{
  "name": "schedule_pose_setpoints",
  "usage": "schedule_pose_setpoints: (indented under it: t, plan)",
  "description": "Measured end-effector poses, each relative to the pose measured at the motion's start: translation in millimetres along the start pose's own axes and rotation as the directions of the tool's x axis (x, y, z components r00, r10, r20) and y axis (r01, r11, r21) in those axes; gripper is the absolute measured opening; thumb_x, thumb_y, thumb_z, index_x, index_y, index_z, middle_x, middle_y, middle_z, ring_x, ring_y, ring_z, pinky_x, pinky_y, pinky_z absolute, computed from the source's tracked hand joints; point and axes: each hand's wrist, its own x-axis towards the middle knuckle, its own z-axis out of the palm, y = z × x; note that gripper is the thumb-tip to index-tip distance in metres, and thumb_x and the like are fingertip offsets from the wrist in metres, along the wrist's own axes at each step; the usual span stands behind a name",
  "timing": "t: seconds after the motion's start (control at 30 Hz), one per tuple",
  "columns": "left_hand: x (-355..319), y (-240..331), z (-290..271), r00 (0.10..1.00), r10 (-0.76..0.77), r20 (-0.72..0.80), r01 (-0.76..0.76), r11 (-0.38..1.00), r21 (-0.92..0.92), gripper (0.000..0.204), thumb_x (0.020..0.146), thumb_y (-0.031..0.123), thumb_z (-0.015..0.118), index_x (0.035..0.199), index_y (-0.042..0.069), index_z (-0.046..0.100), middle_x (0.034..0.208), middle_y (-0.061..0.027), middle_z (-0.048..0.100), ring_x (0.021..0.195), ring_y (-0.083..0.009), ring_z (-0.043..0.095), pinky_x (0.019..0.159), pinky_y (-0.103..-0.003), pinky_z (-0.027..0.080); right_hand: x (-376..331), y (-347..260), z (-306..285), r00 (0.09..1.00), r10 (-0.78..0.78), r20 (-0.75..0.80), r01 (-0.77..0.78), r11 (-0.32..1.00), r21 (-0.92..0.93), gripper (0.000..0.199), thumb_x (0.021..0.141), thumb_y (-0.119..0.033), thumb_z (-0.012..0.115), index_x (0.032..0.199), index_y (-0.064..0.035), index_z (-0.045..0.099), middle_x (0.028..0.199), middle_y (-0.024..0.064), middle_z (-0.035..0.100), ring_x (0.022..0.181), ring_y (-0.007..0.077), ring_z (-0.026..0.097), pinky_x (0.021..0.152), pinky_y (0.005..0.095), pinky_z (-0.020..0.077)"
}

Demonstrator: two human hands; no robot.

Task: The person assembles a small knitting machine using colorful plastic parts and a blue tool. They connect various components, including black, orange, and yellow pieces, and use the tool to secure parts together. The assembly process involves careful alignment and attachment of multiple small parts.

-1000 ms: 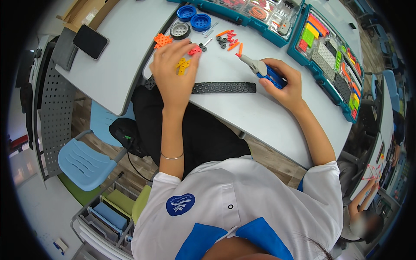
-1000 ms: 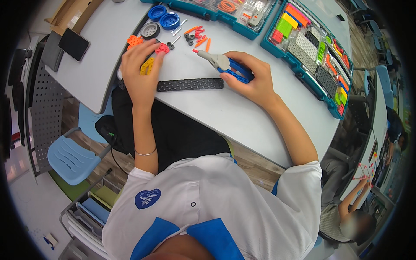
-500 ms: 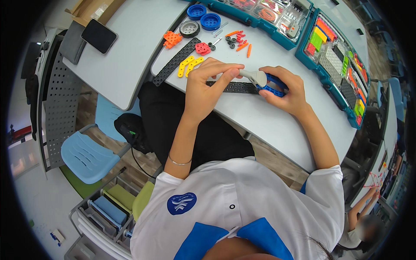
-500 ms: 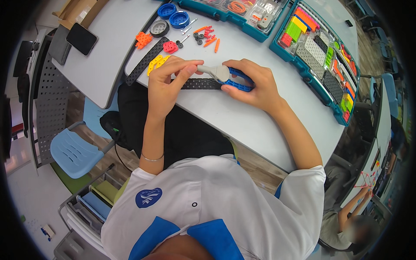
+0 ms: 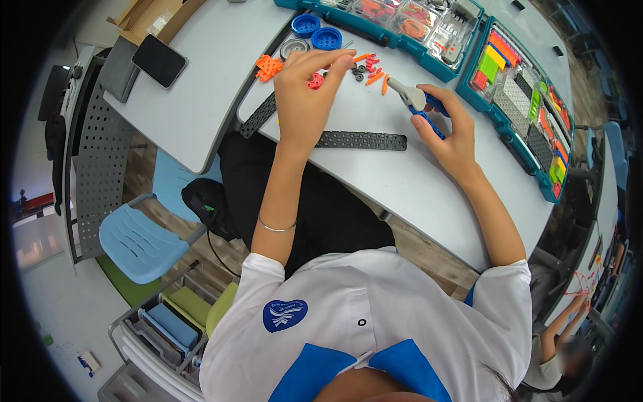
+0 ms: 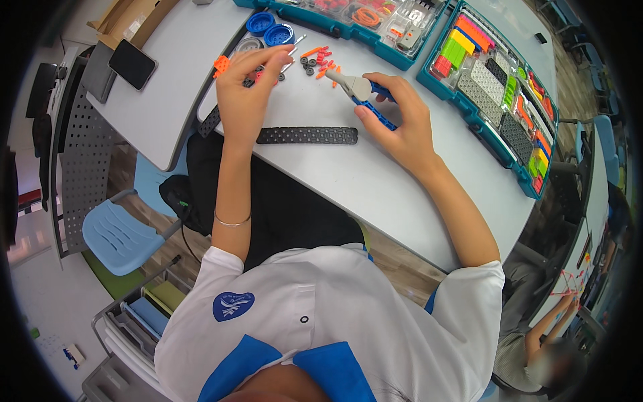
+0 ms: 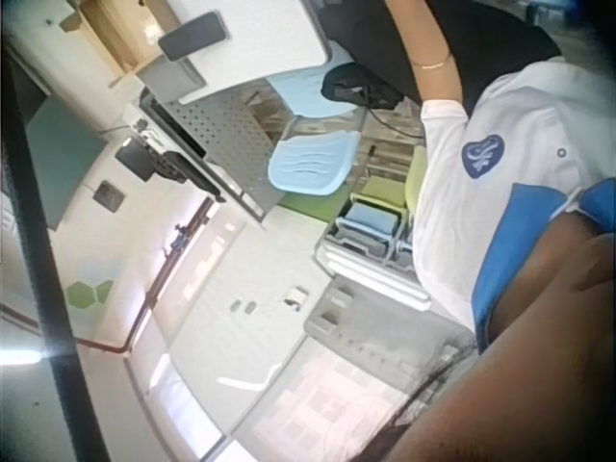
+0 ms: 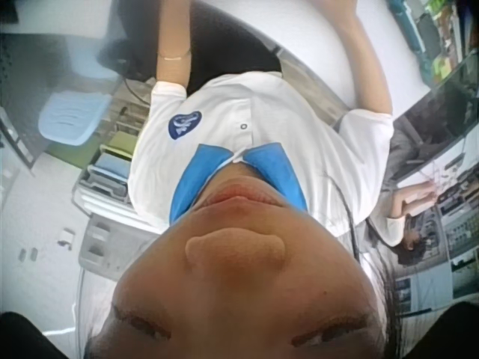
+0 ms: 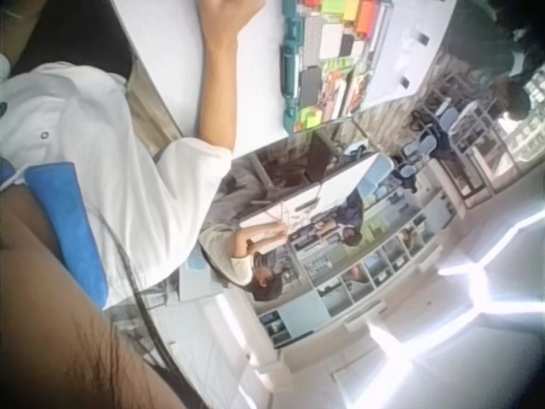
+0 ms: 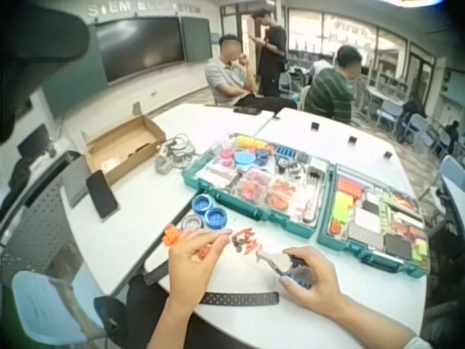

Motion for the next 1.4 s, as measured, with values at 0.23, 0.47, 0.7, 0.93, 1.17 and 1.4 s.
schedule_pose_setpoints:
  t: [0.23, 0.47, 0.7, 0.93, 1.17, 1.4]
  plan:
    - [6, -20, 26, 0.944, 0.295, 0.147, -0.329, 0.848, 0.415, 0.015, 0.077, 0.02, 0.082, 0.089, 0.012, 0.08, 0.088, 0.0, 0.063, 0.09, -0.0211, 0.055, 0.08, -0.035, 0.046, 2, 1, 1, 0.999, 0.031, 0.019, -0.03, 0.999, -0.012, 0.043, 0.082, -0.017, 0.078, 0.12, -0.0017, 0.064, 0.111, 0.0111, 0.067, 0.089, 0.0201, 0.061, 0.082, 0.0312, 0.0505]
    - [8, -25, 27, 0.961, 0.23, 0.151, -0.27, 0.889, 0.369, 0.021, 0.074, 0.017, 0.083, 0.093, 0.007, 0.078, 0.093, -0.0047, 0.064, 0.095, -0.0236, 0.056, 0.085, -0.037, 0.047, 1, -2, 0, 0.998, 0.05, 0.024, -0.051, 0.998, 0.026, 0.043, 0.082, -0.018, 0.078, 0.119, -0.0018, 0.064, 0.108, 0.0107, 0.067, 0.088, 0.0201, 0.061, 0.082, 0.031, 0.0503]
    - [1, -9, -40, 0.987, 0.048, 0.155, -0.129, 0.808, 0.575, 0.034, 0.075, 0.018, 0.083, 0.106, 0.006, 0.076, 0.102, -0.0073, 0.066, 0.106, -0.0253, 0.056, 0.095, -0.038, 0.046, 1, -2, -2, 0.999, 0.036, 0.029, -0.037, 0.999, 0.035, 0.043, 0.082, -0.018, 0.077, 0.119, -0.0021, 0.064, 0.109, 0.0098, 0.067, 0.088, 0.019, 0.061, 0.081, 0.0307, 0.0499]
    - [-2, -21, -48, 0.978, -0.051, 0.202, -0.078, 0.809, 0.583, 0.035, 0.077, 0.025, 0.083, 0.105, 0.005, 0.076, 0.095, -0.0065, 0.065, 0.101, -0.0237, 0.057, 0.09, -0.037, 0.047, 2, -2, -3, 0.998, 0.053, 0.038, -0.055, 0.997, 0.046, 0.042, 0.082, -0.019, 0.077, 0.119, -0.0025, 0.065, 0.109, 0.0092, 0.068, 0.088, 0.0179, 0.061, 0.08, 0.0303, 0.0497]
    - [-3, -16, -37, 0.988, -0.019, 0.153, -0.074, 0.815, 0.574, 0.028, 0.078, 0.023, 0.081, 0.096, 0.003, 0.075, 0.084, -0.0054, 0.061, 0.09, -0.0224, 0.057, 0.08, -0.036, 0.048, 2, -1, -3, 0.997, 0.058, 0.047, -0.061, 0.996, 0.057, 0.041, 0.083, -0.022, 0.076, 0.118, -0.0026, 0.065, 0.105, 0.0091, 0.067, 0.087, 0.0179, 0.061, 0.08, 0.0299, 0.0498]
    - [-5, -24, -36, 0.985, -0.086, 0.152, -0.012, 0.833, 0.553, 0.025, 0.079, 0.022, 0.079, 0.091, 0.002, 0.07, 0.081, -0.0045, 0.057, 0.086, -0.0228, 0.055, 0.077, -0.038, 0.048, 0, -1, -2, 0.997, 0.066, 0.052, -0.069, 0.995, 0.069, 0.041, 0.084, -0.023, 0.076, 0.118, -0.0026, 0.065, 0.103, 0.0083, 0.067, 0.088, 0.0171, 0.062, 0.079, 0.0298, 0.0503]
